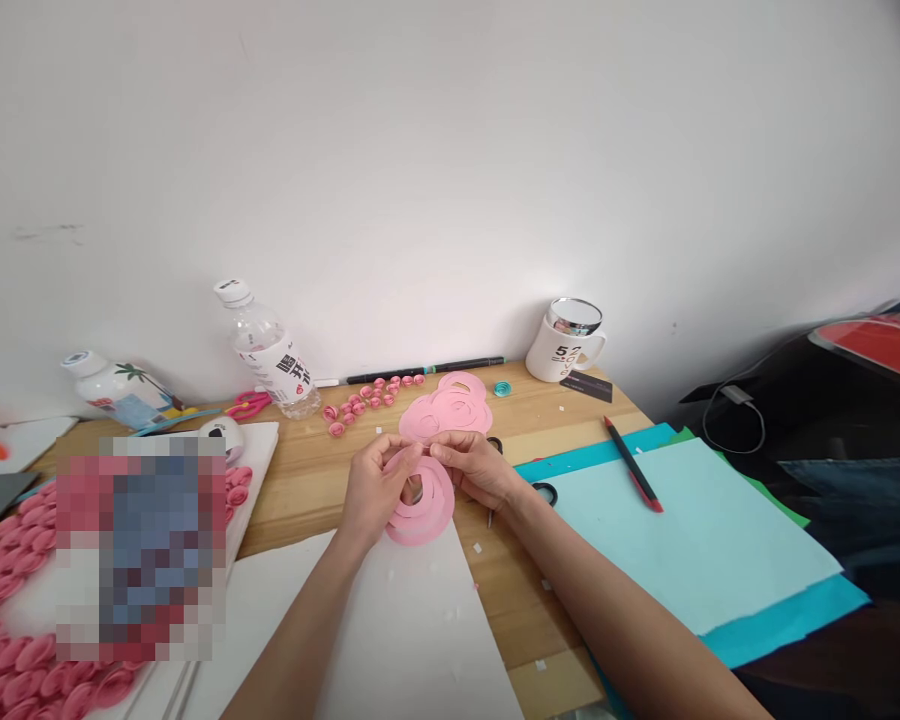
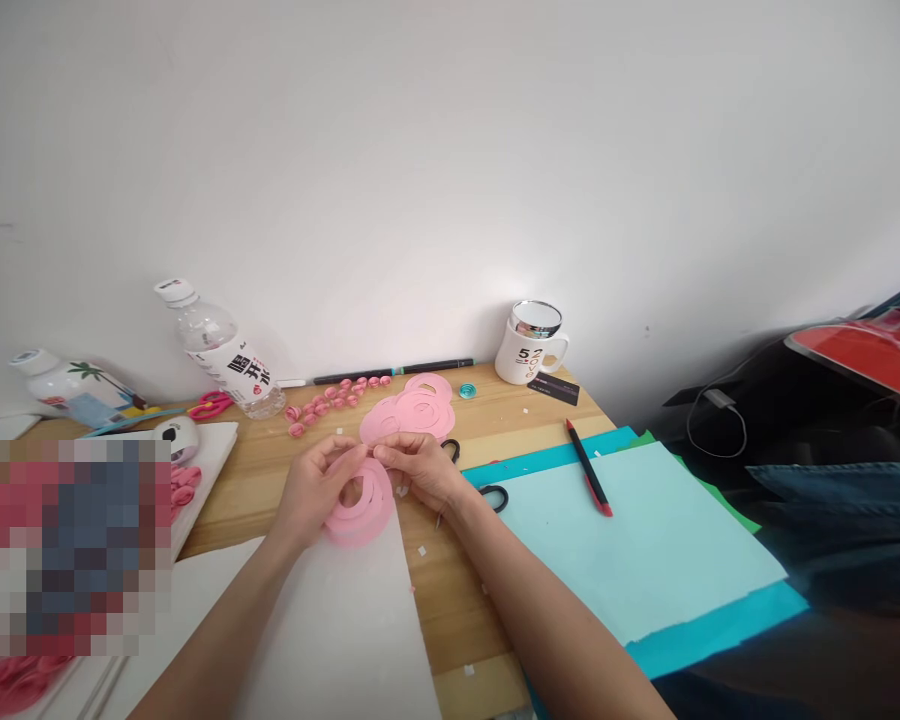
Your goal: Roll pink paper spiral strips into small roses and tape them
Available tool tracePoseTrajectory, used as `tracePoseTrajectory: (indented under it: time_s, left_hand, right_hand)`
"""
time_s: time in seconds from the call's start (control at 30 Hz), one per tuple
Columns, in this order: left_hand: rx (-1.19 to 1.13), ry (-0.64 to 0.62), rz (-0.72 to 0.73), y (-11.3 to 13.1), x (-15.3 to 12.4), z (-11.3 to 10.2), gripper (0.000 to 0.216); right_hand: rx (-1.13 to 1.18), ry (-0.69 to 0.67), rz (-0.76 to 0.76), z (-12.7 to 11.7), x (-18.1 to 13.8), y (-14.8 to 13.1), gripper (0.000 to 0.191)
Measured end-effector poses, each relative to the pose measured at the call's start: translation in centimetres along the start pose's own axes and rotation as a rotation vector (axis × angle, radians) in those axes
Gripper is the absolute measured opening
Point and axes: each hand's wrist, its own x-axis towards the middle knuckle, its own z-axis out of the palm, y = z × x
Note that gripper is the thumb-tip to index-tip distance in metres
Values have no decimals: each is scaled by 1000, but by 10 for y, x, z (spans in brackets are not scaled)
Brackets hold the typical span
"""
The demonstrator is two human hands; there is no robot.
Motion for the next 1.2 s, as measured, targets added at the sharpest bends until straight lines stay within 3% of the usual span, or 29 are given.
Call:
tracePoseTrajectory:
  time_s: [0.43,0.77,1.2]
  left_hand:
    - [-22,-72,-8,3,-2,0,21]
    - [1,-32,-27,8,-3,0,19]
    - [-27,-36,-50,8,-2,-1,18]
  right_hand:
    - [-38,-11,25,-3,-1,-2,16]
    - [-49,-52,25,-5,-1,-4,18]
    - [-108,38,-5,-1,-1,-3,19]
